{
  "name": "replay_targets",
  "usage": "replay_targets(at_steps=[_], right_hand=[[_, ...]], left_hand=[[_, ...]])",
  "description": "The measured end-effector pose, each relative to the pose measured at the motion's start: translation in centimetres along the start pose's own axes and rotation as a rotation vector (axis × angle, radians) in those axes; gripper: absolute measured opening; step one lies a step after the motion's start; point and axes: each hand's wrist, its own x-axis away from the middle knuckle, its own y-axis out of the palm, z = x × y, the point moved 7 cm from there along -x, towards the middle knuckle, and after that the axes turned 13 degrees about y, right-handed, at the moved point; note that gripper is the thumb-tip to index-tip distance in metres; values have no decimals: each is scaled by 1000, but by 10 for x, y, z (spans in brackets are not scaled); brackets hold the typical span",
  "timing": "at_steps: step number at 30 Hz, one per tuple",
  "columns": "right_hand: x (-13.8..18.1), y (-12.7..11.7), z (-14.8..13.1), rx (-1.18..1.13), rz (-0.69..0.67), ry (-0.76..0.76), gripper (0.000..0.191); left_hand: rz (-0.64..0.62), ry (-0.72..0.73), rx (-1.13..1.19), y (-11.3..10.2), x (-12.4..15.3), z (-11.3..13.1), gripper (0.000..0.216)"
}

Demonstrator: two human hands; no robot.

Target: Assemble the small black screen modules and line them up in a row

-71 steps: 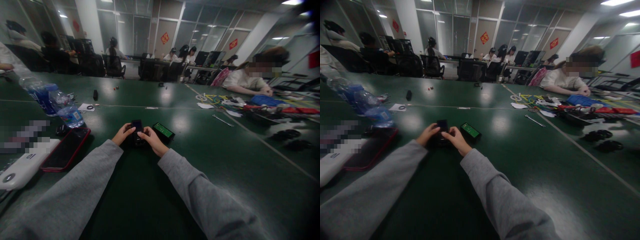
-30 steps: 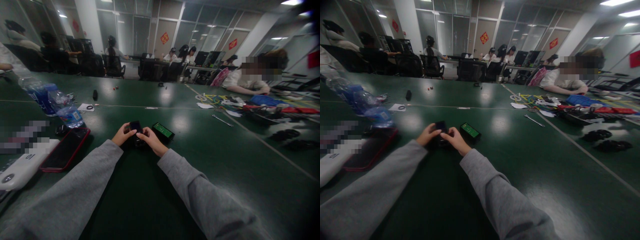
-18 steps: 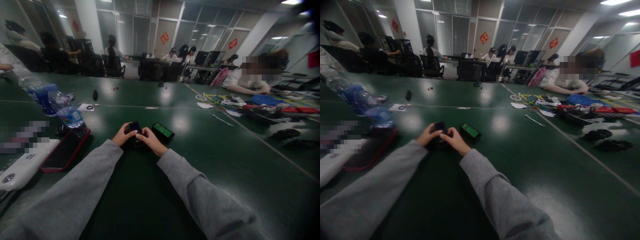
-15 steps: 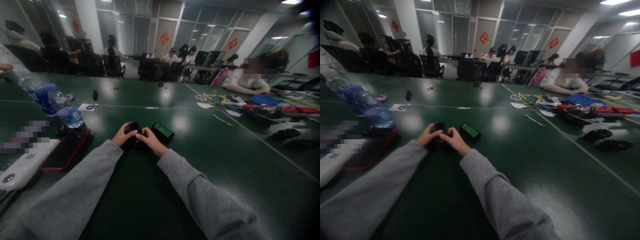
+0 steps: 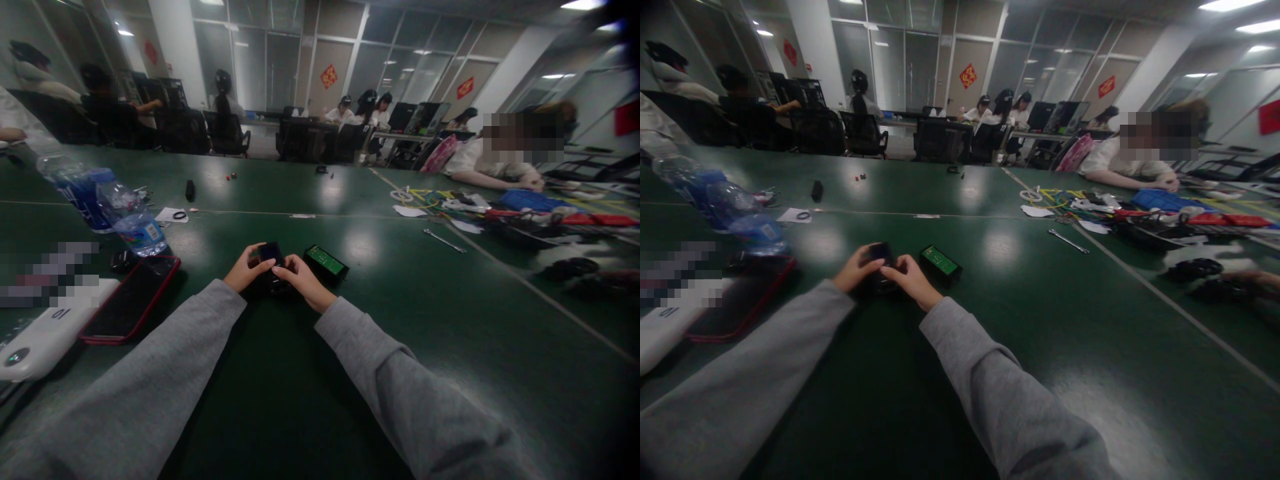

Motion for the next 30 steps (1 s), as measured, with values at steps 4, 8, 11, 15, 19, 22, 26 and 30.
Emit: replay_targets(at_steps=[4, 8, 11, 15, 19, 22, 26, 30], right_hand=[[0, 0, 0, -44, -12, 9, 45], [-1, -1, 2, -34, -3, 13, 44], [-3, -2, 3, -28, -2, 8, 43], [-3, -3, 4, -22, 4, 13, 44], [-2, -2, 3, -21, 1, 13, 43], [-1, -2, 3, -15, 6, 14, 43], [-2, -3, 3, -18, 13, 20, 44], [-1, -4, 3, -51, 16, 27, 43]], left_hand=[[-10, -21, 14, 0, 1, -2, 70], [-8, -30, 23, 0, 0, -4, 72], [-3, -45, 32, 0, 0, -4, 73], [-8, -62, 42, 0, 1, -3, 75], [-4, -47, 25, 1, 2, 0, 73], [-9, -14, -3, 1, 1, 3, 70], [-20, 21, -21, 1, 0, 5, 68], [26, -12, -8, -2, 1, 2, 67]])
